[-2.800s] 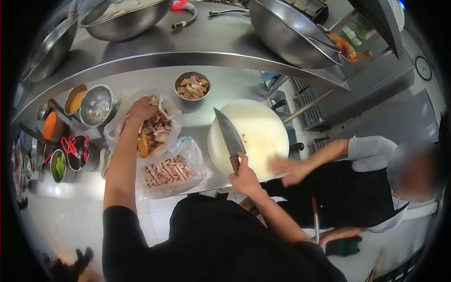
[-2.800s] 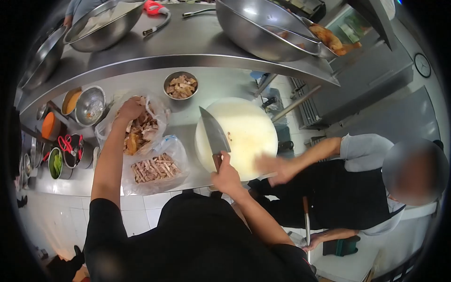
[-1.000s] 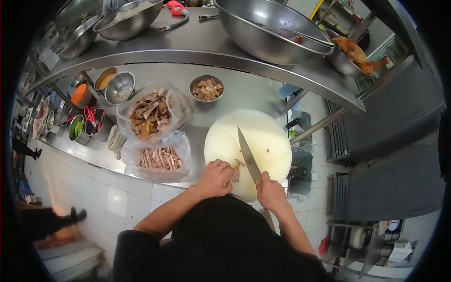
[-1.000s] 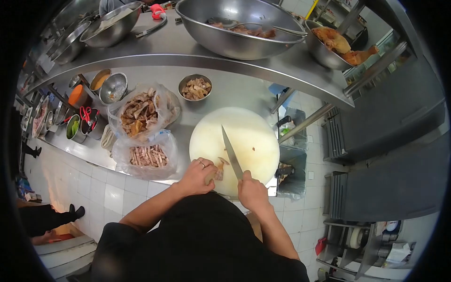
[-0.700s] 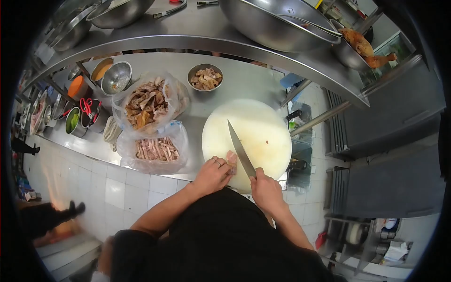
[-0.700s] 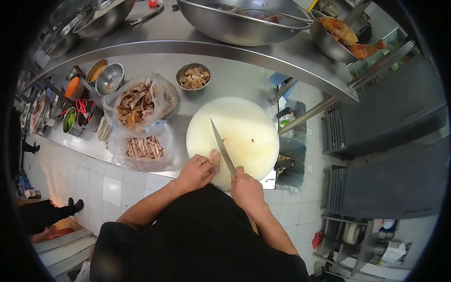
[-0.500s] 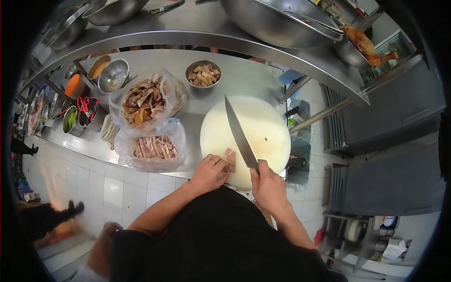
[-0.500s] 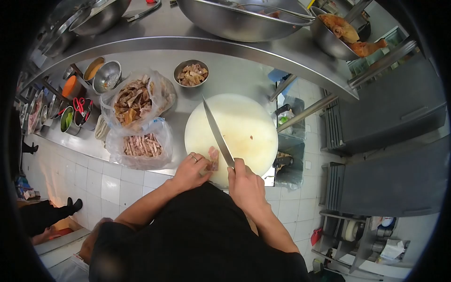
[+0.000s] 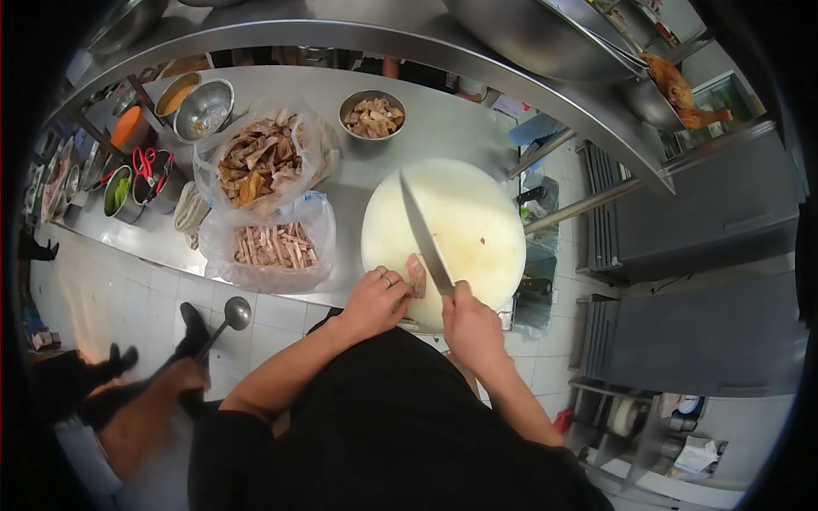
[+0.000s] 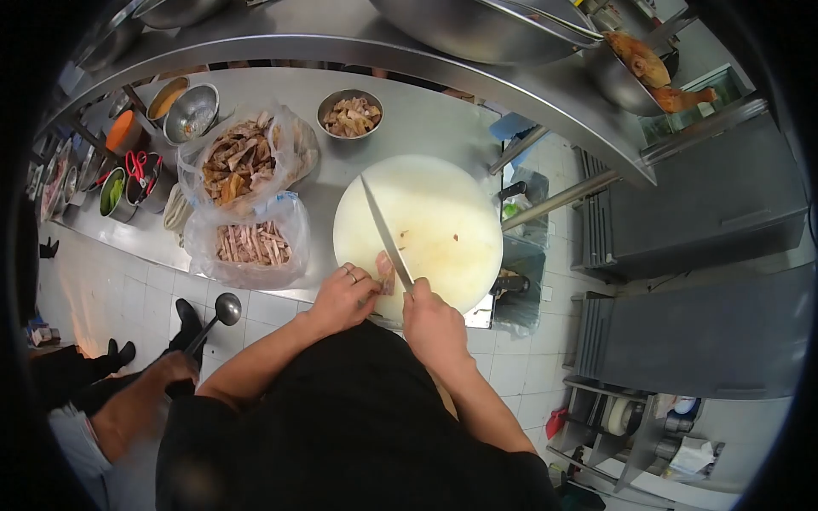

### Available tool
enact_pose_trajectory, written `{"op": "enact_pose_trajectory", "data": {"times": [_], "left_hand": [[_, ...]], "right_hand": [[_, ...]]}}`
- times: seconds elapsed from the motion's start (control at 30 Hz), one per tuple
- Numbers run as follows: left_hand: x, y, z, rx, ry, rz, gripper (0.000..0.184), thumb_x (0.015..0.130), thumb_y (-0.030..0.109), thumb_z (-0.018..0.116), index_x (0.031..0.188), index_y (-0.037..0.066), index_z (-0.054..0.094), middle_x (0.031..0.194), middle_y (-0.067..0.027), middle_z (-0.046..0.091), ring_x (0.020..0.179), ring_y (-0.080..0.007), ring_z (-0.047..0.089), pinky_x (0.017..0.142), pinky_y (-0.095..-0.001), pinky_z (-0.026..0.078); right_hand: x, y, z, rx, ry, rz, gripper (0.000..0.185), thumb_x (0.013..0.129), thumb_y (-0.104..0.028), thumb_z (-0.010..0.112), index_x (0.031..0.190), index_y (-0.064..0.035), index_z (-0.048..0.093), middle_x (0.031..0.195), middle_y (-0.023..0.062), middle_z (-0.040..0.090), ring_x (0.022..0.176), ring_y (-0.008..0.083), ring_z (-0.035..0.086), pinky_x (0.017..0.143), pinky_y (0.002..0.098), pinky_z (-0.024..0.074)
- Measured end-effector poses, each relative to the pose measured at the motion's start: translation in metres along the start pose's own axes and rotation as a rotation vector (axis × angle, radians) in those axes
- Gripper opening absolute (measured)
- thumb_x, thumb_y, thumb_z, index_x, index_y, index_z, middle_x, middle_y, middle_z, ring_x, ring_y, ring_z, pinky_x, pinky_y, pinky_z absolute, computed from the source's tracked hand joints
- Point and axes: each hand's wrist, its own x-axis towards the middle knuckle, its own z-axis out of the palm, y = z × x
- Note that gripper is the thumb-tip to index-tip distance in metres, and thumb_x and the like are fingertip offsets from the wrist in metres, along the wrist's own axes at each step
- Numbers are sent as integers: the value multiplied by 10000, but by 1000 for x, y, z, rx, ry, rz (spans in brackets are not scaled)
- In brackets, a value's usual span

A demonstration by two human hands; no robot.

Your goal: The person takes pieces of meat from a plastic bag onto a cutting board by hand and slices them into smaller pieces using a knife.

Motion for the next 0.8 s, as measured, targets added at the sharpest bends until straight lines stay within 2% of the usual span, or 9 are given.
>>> {"op": "enact_pose_trajectory", "data": {"times": [0.1,0.2,0.3,0.43,0.63,0.8], "left_hand": [[-2,-3,5,-20,39,6,153,770,73,773,908,77,707,922,-90,636,931,-303,599,839,-416,512],[-1,-3,5,-37,76,27,166,765,42,780,898,78,690,917,-88,639,876,-309,606,779,-415,514],[0,0,5,-27,133,43,154,768,40,779,892,78,695,906,-86,643,875,-305,608,778,-418,512],[-4,-1,6,-31,96,19,145,772,42,780,884,78,695,908,-86,646,872,-303,608,772,-417,509],[-4,-1,5,-30,122,31,150,769,46,786,885,75,695,903,-86,645,856,-301,609,763,-417,506],[-3,-2,8,-20,127,31,145,773,50,785,892,78,707,913,-91,654,853,-298,615,765,-410,510]], "right_hand": [[12,13,7,-92,-144,9,205,1035,-215,554,1035,-18,498,789,261,699,734,481,691,664,582,536],[11,10,-12,-87,-111,10,202,1032,-208,552,1025,-15,494,772,261,694,731,482,691,661,580,539],[-1,-10,-23,-31,-9,10,212,1039,-216,537,1036,-8,501,765,272,695,738,483,695,668,575,546],[7,7,19,-100,-101,44,206,1048,-215,533,1050,-11,503,743,274,682,738,489,690,668,584,539],[-6,-7,-15,-10,-42,58,233,1041,-237,550,1061,-9,502,749,283,684,743,504,685,681,596,535],[-4,3,15,-44,-96,122,260,1051,-266,542,1063,-9,507,791,284,699,762,508,682,700,607,522]]}}
